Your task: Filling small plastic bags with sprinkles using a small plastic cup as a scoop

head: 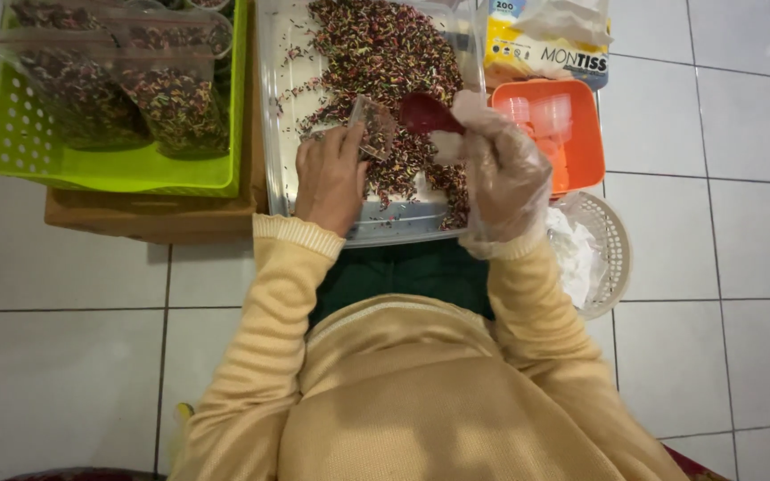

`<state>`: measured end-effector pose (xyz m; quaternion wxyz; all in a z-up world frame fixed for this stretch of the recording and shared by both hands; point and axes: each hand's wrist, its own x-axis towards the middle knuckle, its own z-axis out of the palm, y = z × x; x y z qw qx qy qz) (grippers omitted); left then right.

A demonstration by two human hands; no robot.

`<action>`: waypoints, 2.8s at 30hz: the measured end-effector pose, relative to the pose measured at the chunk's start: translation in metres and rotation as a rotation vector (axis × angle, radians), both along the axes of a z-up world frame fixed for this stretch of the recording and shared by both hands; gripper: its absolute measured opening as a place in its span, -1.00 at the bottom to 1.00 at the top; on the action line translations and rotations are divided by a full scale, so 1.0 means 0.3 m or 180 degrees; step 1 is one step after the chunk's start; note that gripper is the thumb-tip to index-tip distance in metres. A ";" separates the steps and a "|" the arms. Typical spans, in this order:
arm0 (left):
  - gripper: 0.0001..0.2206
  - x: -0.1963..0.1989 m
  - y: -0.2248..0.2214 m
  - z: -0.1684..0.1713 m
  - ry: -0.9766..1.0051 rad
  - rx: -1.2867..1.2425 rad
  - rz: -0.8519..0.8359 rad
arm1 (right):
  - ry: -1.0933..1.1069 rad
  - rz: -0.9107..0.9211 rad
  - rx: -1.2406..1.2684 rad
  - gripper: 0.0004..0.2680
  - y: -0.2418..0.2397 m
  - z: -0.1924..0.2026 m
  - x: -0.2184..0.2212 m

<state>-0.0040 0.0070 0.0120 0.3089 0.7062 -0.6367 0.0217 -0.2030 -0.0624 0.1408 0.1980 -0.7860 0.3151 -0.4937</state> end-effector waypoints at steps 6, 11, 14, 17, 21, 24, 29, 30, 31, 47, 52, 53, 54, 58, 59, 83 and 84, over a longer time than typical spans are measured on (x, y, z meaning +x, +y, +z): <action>-0.50 0.002 0.005 0.016 -0.0180 -0.0142 0.0032 | 0.0756 -0.0819 0.0190 -0.94 -0.065 -0.152 -0.115; -0.52 0.003 0.002 0.000 -0.0212 -0.0158 0.0069 | 0.0755 -0.0764 0.0309 -0.92 -0.048 -0.152 -0.062; -0.52 0.002 0.004 0.012 -0.0152 -0.0097 0.0042 | 0.0056 -0.0305 0.0777 -0.88 0.018 -0.050 0.021; -0.51 0.001 0.013 0.021 -0.0068 -0.0023 0.0025 | -0.0342 -0.0144 0.0891 -0.89 0.043 0.002 0.050; -0.54 0.003 0.009 0.025 -0.0014 -0.0033 -0.0033 | -0.0020 -0.0226 0.0851 -0.90 0.038 -0.029 0.030; -0.52 0.007 0.002 0.004 -0.0199 -0.0092 0.0031 | 0.0187 -0.0180 0.0737 -0.87 -0.014 -0.092 -0.003; -0.52 0.016 -0.013 -0.018 -0.0188 -0.0187 0.0033 | -0.0331 -0.0258 0.1044 -0.89 0.023 -0.053 0.007; -0.53 0.018 -0.015 -0.016 -0.0235 -0.0244 0.0055 | -0.0517 -0.0275 0.1203 -0.90 0.008 -0.063 -0.005; -0.53 0.017 -0.018 -0.025 -0.0242 -0.0273 0.0070 | -0.0522 -0.0257 0.1176 -0.90 0.009 -0.062 -0.008; -0.48 0.003 -0.010 0.050 0.0124 0.0025 -0.0001 | 0.0081 0.0156 -0.0812 -0.92 -0.009 -0.049 0.025; -0.53 0.007 -0.012 0.038 0.0040 -0.0067 -0.0056 | -0.0013 0.0156 -0.0159 -0.93 -0.034 -0.109 -0.015; -0.52 0.010 -0.014 0.028 0.0007 -0.0156 -0.0051 | 0.0047 0.0203 -0.0204 -0.91 -0.049 -0.137 -0.018; -0.52 0.012 -0.015 0.019 -0.0025 -0.0246 -0.0045 | 0.0107 0.0250 -0.0249 -0.87 -0.064 -0.164 -0.022; -0.53 0.007 -0.008 0.048 -0.0006 -0.0115 -0.0007 | 0.0218 -0.0178 -0.0647 -0.85 -0.119 -0.235 -0.018; -0.53 0.005 -0.002 0.051 0.0043 -0.0059 -0.0020 | 0.0046 -0.0163 -0.0205 -0.82 -0.108 -0.227 -0.017; -0.52 0.017 -0.024 -0.010 -0.0072 -0.0165 -0.0066 | -0.0359 0.0300 -0.0654 -0.90 -0.031 -0.117 0.004; -0.52 0.013 -0.022 -0.007 -0.0073 -0.0144 -0.0032 | -0.0452 0.0571 -0.0488 -0.88 -0.013 -0.108 0.007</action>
